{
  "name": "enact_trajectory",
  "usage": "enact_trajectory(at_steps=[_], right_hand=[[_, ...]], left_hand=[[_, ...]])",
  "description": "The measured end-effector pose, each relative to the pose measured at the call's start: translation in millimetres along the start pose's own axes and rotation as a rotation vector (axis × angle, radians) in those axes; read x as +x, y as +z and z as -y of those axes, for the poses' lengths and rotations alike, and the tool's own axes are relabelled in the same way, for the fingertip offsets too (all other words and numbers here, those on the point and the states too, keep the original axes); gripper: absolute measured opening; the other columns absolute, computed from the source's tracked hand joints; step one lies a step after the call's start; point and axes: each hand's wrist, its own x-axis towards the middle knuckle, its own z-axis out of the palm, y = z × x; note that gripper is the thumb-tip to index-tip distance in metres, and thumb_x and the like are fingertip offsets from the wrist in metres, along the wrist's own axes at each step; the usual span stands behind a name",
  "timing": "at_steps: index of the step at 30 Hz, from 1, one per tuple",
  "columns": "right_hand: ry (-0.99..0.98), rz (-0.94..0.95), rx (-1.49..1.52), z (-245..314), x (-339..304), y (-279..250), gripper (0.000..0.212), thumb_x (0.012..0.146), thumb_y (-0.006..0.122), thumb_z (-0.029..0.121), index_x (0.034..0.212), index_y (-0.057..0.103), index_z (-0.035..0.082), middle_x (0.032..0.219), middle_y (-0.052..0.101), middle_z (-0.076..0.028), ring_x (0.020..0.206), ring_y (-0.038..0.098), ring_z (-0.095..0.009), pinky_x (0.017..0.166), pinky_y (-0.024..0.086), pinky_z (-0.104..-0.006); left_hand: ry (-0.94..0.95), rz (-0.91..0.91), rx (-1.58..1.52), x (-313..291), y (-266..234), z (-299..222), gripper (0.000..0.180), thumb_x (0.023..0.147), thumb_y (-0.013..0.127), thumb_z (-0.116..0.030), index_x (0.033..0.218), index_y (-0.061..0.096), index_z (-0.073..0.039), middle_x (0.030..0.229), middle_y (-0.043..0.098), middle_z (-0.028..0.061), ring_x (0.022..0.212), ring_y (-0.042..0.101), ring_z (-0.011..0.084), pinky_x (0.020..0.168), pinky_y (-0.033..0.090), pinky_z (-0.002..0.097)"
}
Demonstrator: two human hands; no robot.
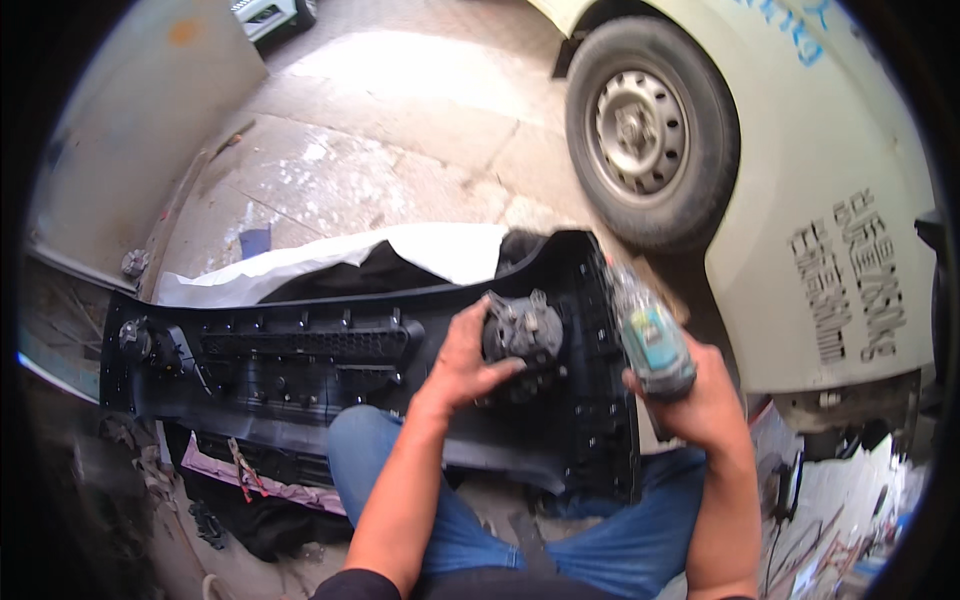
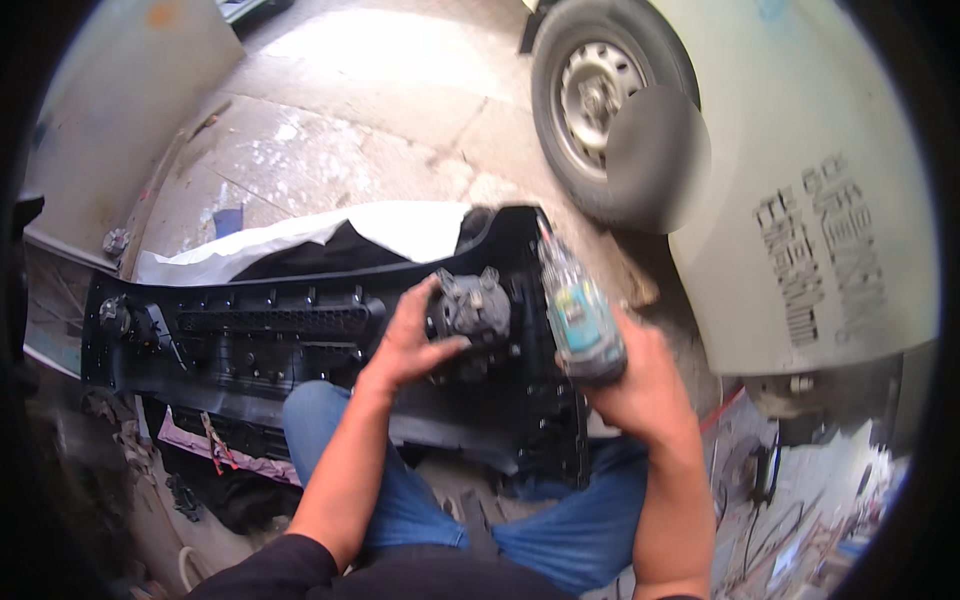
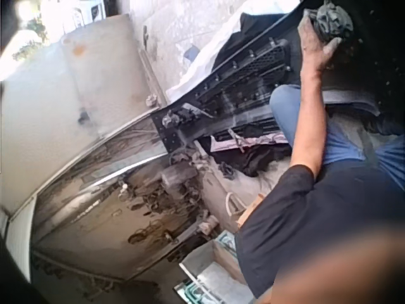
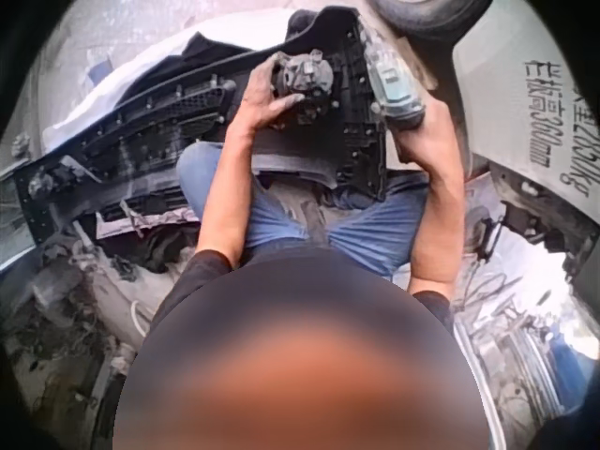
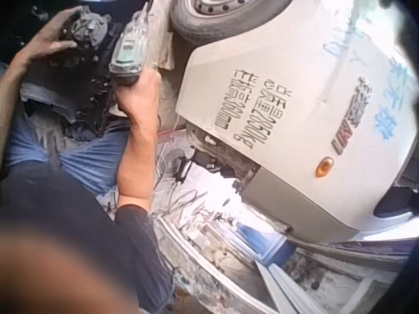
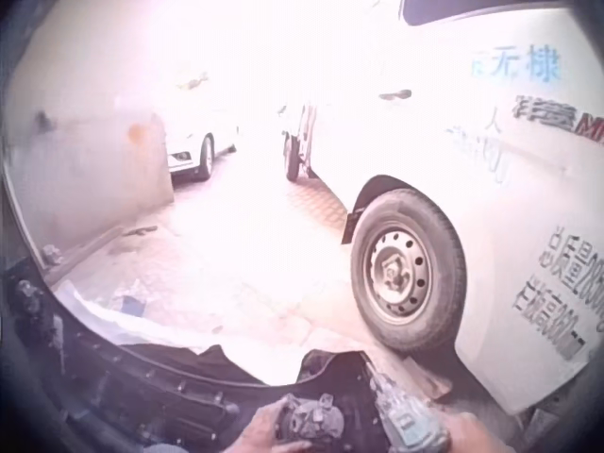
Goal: The person uses a cordless drill to attach a headlight assembly and other components to a car bumper. They then move the bumper to the front of a white truck and align it for installation.
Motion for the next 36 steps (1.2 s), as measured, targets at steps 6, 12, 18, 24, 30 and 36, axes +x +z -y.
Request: enact_trajectory(at_steps=[6,12,18,24,30,36], right_hand=[[-0.012,-0.035,0.009,-10.4,-3.2,-1.4,0.043,0.089,0.089,0.015,0.124,0.071,-0.002,0.097,0.079,-0.016,0.085,0.071,-0.020,0.088,0.059,-0.0362],[-0.045,-0.023,-0.015,-11.1,-2.5,-0.5,0.050,0.088,0.089,0.014,0.131,0.069,-0.003,0.102,0.080,-0.018,0.088,0.073,-0.021,0.090,0.059,-0.0364],[-0.065,-0.025,0.007,-8.8,-3.1,-0.3,0.052,0.088,0.089,0.014,0.133,0.069,-0.002,0.104,0.080,-0.019,0.089,0.074,-0.023,0.091,0.059,-0.0370],[-0.039,-0.011,-0.025,-7.3,-3.6,-0.4,0.053,0.087,0.090,0.015,0.133,0.068,-0.001,0.104,0.079,-0.022,0.091,0.077,-0.026,0.091,0.059,-0.0385],[-0.050,-0.019,-0.048,-8.1,-5.9,0.0,0.053,0.087,0.089,0.015,0.133,0.069,-0.001,0.102,0.079,-0.022,0.089,0.077,-0.030,0.090,0.060,-0.0395],[-0.054,-0.015,-0.056,-6.7,-5.7,0.0,0.052,0.087,0.089,0.015,0.132,0.069,-0.001,0.101,0.079,-0.022,0.089,0.077,-0.031,0.090,0.059,-0.0395]], left_hand=[[-0.327,0.250,-0.051,-11.4,-14.0,6.6,0.112,0.079,0.096,-0.034,0.165,0.036,0.003,0.154,0.059,0.0277,0.146,0.057,0.0384,0.124,0.044,0.0454],[-0.369,0.353,0.118,-20.8,-6.7,-8.2,0.113,0.079,0.096,-0.040,0.165,0.036,0.002,0.155,0.059,0.0289,0.147,0.057,0.0394,0.123,0.044,0.0450],[-0.443,0.303,0.009,-16.1,-3.1,-16.2,0.124,0.077,0.097,-0.046,0.169,0.027,0.002,0.158,0.054,0.0302,0.151,0.051,0.0417,0.127,0.041,0.0462],[-0.359,0.120,0.121,-16.9,21.0,-29.6,0.127,0.076,0.097,-0.050,0.172,0.026,-0.007,0.168,0.041,0.0283,0.153,0.047,0.0446,0.127,0.041,0.0489],[-0.300,0.075,0.056,-11.0,24.4,-23.9,0.113,0.080,0.094,-0.041,0.170,0.032,-0.011,0.166,0.045,0.0238,0.149,0.052,0.0439,0.123,0.045,0.0491],[-0.322,0.126,-0.190,-4.3,14.0,-7.5,0.097,0.084,0.091,-0.032,0.165,0.043,-0.010,0.159,0.055,0.0229,0.147,0.055,0.0405,0.123,0.046,0.0465]])
